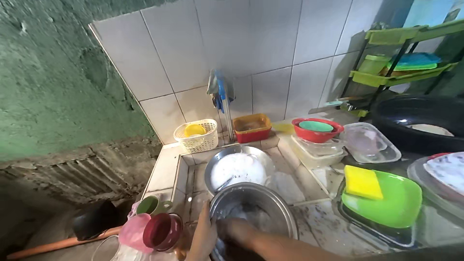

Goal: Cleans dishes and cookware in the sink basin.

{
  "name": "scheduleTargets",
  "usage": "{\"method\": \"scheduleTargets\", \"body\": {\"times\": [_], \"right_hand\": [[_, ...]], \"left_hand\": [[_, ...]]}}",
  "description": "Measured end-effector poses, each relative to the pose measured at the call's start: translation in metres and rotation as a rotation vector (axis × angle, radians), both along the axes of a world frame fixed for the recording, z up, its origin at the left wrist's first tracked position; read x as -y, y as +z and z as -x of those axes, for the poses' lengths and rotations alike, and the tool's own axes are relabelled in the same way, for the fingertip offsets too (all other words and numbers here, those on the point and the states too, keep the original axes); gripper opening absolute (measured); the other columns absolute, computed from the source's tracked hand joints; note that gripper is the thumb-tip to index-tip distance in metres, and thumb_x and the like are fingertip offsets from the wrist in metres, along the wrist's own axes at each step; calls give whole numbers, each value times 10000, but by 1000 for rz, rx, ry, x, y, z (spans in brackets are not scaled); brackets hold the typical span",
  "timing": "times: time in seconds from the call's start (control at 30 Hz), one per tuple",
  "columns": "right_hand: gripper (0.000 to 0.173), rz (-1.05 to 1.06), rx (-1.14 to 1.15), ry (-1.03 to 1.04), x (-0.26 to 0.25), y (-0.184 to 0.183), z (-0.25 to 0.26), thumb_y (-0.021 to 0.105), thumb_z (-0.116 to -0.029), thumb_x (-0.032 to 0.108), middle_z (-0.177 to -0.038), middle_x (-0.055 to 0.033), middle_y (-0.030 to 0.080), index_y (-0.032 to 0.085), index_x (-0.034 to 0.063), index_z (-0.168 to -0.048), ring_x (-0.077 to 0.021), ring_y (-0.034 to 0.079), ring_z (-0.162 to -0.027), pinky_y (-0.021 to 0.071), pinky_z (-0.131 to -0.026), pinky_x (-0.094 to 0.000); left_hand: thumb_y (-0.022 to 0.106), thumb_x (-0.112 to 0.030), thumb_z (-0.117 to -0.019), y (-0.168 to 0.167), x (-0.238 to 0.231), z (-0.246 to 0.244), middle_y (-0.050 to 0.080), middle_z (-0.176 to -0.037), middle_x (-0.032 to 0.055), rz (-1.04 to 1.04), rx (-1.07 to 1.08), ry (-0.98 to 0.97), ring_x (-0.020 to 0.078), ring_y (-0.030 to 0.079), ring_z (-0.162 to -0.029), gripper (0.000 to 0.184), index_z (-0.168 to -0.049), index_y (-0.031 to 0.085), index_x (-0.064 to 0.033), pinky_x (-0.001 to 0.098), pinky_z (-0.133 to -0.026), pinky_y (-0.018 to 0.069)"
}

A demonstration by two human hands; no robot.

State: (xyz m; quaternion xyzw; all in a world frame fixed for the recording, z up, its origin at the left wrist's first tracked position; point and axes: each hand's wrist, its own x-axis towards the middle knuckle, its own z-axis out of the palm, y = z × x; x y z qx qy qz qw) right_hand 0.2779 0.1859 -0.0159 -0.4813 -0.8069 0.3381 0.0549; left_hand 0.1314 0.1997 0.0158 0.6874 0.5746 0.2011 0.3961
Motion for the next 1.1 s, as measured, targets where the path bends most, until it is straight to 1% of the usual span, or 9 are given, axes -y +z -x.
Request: {"method": "scheduleTargets", "body": {"times": [0.1, 0.23, 0.4, 0.57, 0.73, 0.83, 0.9, 1.0, 1.1], "right_hand": [[329, 39, -245, -686, -18, 2, 3, 476, -1048, 51, -1410, -233, 562, 579, -32, -1349, -350, 522, -1353, 408, -1145, -472], [322, 52, -1035, -1713, -37, -2, 18, 575, -1046, 95, -1253, -262, 615, 540, -64, -1324, -330, 622, -1147, 502, -987, -449], [296, 291, -471, -819, -18, 5, 16, 566, -1018, 55, -1340, -207, 625, 630, -16, -1298, -302, 578, -1279, 420, -1106, -449], [238, 165, 19, 44, -2, 11, -8, 616, -999, 81, -1210, -299, 649, 672, -55, -1187, -474, 611, -1167, 452, -997, -652], [230, 70, -373, -694, -20, -3, -10, 600, -990, 60, -1237, -182, 686, 706, -3, -1184, -285, 631, -1200, 463, -1068, -424], [162, 42, -998, -1462, -28, -10, 12, 638, -961, -30, -1086, -220, 687, 673, -106, -1101, -230, 676, -987, 538, -913, -343], [279, 71, -1565, -1905, -39, 3, 18, 598, -1002, -21, -1082, -218, 589, 534, -102, -1261, -211, 623, -841, 556, -749, -307], [357, 70, -1698, -1930, -43, 3, 22, 582, -1018, -2, -1145, -215, 560, 482, -58, -1356, -223, 613, -873, 555, -760, -328], [268, 73, -1177, -1410, -30, -6, 26, 608, -961, -53, -1155, -238, 644, 603, -119, -1221, -251, 631, -1025, 515, -920, -375]], "left_hand": [[462, 35, -1015, 7, 12, -4, 311, -1601, 274, 26, -71, 73, 325, 365, -1481, 635, -1584, 179, 53, 405, -1216, 307], [534, 71, -957, 12, 26, -9, 283, -1606, 289, 85, -140, 145, 349, 368, -1477, 765, -1592, 108, 52, 426, -1207, 323], [606, 81, -890, 14, 20, -7, 242, -1625, 281, 108, -179, 91, 342, 345, -1490, 884, -1594, 71, 49, 414, -1206, 324], [614, 100, -868, 6, 17, -14, 239, -1622, 294, 50, -85, 143, 363, 353, -1481, 904, -1606, 98, 23, 426, -1192, 349], [628, 69, -886, 10, 10, -16, 272, -1602, 294, 63, -194, 70, 379, 403, -1445, 869, -1609, 152, -9, 438, -1156, 400], [636, 82, -869, 17, 8, -15, 282, -1605, 276, 100, -236, 41, 357, 403, -1451, 905, -1609, 123, -11, 430, -1163, 390], [638, 88, -860, 17, 7, -16, 313, -1586, 282, 126, -222, 34, 360, 431, -1430, 931, -1610, 95, -10, 445, -1150, 402], [659, 76, -850, 19, 7, -17, 348, -1566, 281, 158, -237, 31, 364, 456, -1410, 960, -1610, 81, -19, 461, -1138, 416], [671, 72, -840, 20, 4, -19, 324, -1583, 277, 156, -258, 29, 361, 446, -1421, 980, -1613, 75, -19, 455, -1142, 414]]}}
